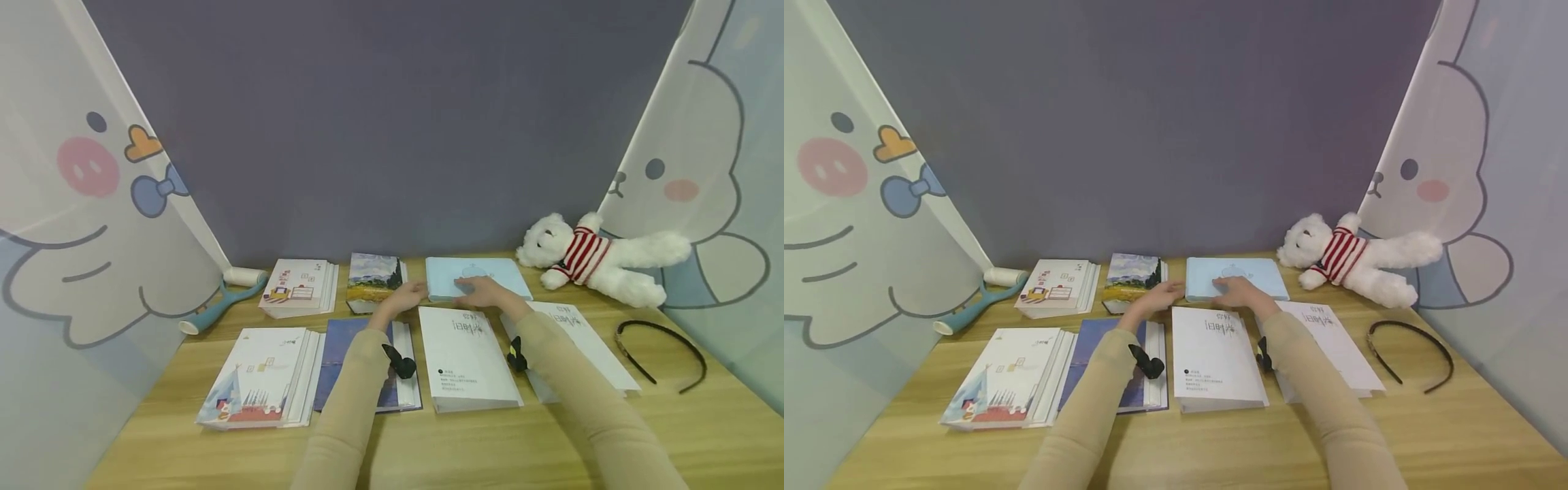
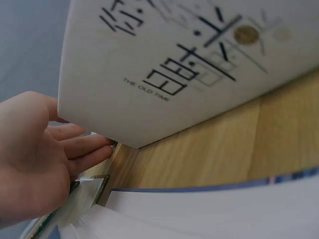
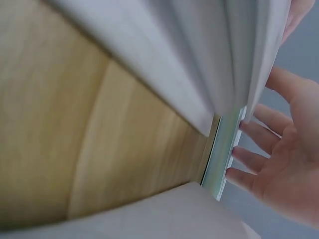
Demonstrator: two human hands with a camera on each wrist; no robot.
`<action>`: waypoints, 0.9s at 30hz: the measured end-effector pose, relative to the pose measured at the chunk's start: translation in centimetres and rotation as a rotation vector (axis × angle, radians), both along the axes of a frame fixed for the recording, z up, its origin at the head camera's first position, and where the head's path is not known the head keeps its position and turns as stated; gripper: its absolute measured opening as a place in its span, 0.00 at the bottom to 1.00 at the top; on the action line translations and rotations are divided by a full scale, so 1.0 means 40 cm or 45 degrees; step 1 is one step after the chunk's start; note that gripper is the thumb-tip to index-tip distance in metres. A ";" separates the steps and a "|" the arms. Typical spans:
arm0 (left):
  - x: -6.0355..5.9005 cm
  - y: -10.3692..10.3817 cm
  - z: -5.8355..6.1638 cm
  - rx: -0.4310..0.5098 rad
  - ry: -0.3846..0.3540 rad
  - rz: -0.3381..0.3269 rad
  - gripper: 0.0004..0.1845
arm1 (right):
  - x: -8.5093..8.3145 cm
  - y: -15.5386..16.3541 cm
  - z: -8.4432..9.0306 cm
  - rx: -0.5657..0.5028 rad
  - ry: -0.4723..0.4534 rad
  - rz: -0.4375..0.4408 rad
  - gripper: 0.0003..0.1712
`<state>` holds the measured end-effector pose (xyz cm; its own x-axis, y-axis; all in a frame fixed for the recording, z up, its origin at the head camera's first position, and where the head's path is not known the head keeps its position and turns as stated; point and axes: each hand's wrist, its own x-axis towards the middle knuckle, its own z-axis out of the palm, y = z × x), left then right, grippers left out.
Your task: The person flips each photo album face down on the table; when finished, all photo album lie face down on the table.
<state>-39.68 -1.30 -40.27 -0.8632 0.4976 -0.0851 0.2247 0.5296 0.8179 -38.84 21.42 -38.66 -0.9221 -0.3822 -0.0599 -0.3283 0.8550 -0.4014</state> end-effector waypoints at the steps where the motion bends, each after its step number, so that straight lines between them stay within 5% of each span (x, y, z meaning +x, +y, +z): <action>1: -0.004 0.000 -0.001 0.023 -0.017 0.005 0.28 | 0.000 -0.002 0.002 0.008 0.004 -0.002 0.39; 11: -0.001 -0.013 0.009 0.300 -0.141 0.085 0.29 | 0.006 -0.020 0.009 0.029 0.205 -0.031 0.37; 27: -0.004 0.005 0.006 0.229 -0.087 0.092 0.27 | -0.004 0.006 0.020 -0.081 0.248 0.112 0.22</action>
<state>-39.82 -1.09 -40.04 -0.8924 0.4472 -0.0604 0.1319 0.3866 0.9128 -39.01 21.66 -37.87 -0.8771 -0.4587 0.1427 -0.4767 0.7950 -0.3752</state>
